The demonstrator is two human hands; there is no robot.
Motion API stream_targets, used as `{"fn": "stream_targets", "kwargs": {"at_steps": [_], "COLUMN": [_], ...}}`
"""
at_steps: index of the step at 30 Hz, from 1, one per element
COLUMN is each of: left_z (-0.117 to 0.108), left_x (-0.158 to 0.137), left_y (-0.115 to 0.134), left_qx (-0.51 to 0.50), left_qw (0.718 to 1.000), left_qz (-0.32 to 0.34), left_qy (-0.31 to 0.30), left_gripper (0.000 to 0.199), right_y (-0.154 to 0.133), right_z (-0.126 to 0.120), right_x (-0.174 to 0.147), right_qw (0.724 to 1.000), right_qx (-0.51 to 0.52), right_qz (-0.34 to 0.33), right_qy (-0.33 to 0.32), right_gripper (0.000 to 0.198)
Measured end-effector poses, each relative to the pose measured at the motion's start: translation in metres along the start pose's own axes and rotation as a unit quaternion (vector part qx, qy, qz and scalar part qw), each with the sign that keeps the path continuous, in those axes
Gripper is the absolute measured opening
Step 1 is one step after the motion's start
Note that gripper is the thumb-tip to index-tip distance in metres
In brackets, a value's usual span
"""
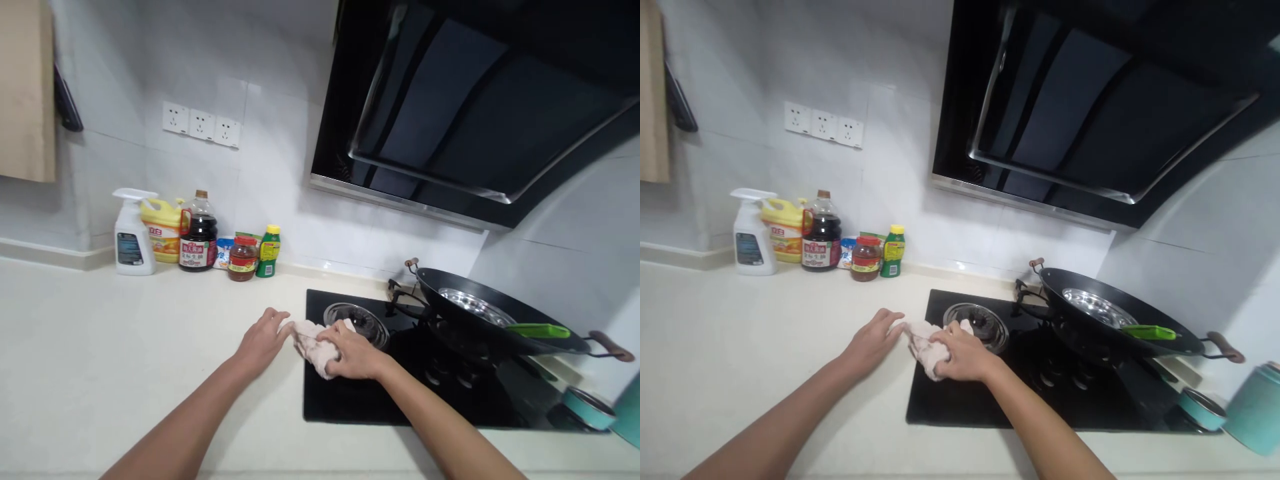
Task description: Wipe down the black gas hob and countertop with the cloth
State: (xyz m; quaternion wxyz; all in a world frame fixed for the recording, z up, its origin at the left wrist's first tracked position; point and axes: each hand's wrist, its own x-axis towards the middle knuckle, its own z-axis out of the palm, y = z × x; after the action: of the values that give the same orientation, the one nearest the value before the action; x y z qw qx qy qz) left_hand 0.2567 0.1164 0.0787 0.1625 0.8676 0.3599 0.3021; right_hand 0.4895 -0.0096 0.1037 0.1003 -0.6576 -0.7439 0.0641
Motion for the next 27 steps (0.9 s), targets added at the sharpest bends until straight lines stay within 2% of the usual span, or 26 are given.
{"fn": "stream_targets", "kwargs": {"at_steps": [5, 9, 13, 17, 19, 21, 24, 25, 27], "left_z": [0.009, 0.013, 0.017, 0.018, 0.017, 0.014, 0.01, 0.01, 0.009], "left_x": [-0.002, 0.0, 0.004, 0.008, 0.011, 0.014, 0.015, 0.015, 0.013], "left_y": [0.003, 0.002, -0.004, -0.01, -0.012, -0.013, -0.013, -0.012, -0.01], "left_qx": [-0.045, -0.071, -0.087, -0.097, -0.101, -0.104, -0.107, -0.108, -0.112], "left_qw": [0.999, 0.997, 0.996, 0.994, 0.994, 0.993, 0.993, 0.993, 0.993], "left_qz": [-0.006, 0.006, 0.021, 0.04, 0.046, 0.047, 0.043, 0.042, 0.04], "left_qy": [-0.02, -0.022, -0.015, -0.01, -0.009, -0.008, -0.012, -0.014, -0.02], "left_gripper": [0.049, 0.051, 0.051, 0.052, 0.053, 0.054, 0.055, 0.056, 0.056], "right_y": [-0.009, -0.018, -0.031, -0.053, -0.066, -0.075, -0.067, -0.057, -0.028], "right_z": [0.008, 0.012, 0.015, 0.019, 0.021, 0.023, 0.023, 0.021, 0.014], "right_x": [-0.071, -0.097, -0.091, -0.068, -0.056, -0.047, -0.045, -0.048, -0.06], "right_qw": [0.997, 0.994, 0.992, 0.972, 0.943, 0.901, 0.842, 0.84, 0.878], "right_qx": [-0.011, -0.005, 0.048, 0.207, 0.319, 0.425, 0.53, 0.533, 0.461], "right_qz": [0.068, 0.097, 0.095, 0.069, 0.06, 0.068, 0.068, 0.065, 0.087], "right_qy": [0.033, 0.054, 0.065, 0.086, 0.074, 0.06, 0.07, 0.079, 0.098], "right_gripper": [0.065, 0.054, 0.052, 0.042, 0.037, 0.035, 0.04, 0.041, 0.041]}}
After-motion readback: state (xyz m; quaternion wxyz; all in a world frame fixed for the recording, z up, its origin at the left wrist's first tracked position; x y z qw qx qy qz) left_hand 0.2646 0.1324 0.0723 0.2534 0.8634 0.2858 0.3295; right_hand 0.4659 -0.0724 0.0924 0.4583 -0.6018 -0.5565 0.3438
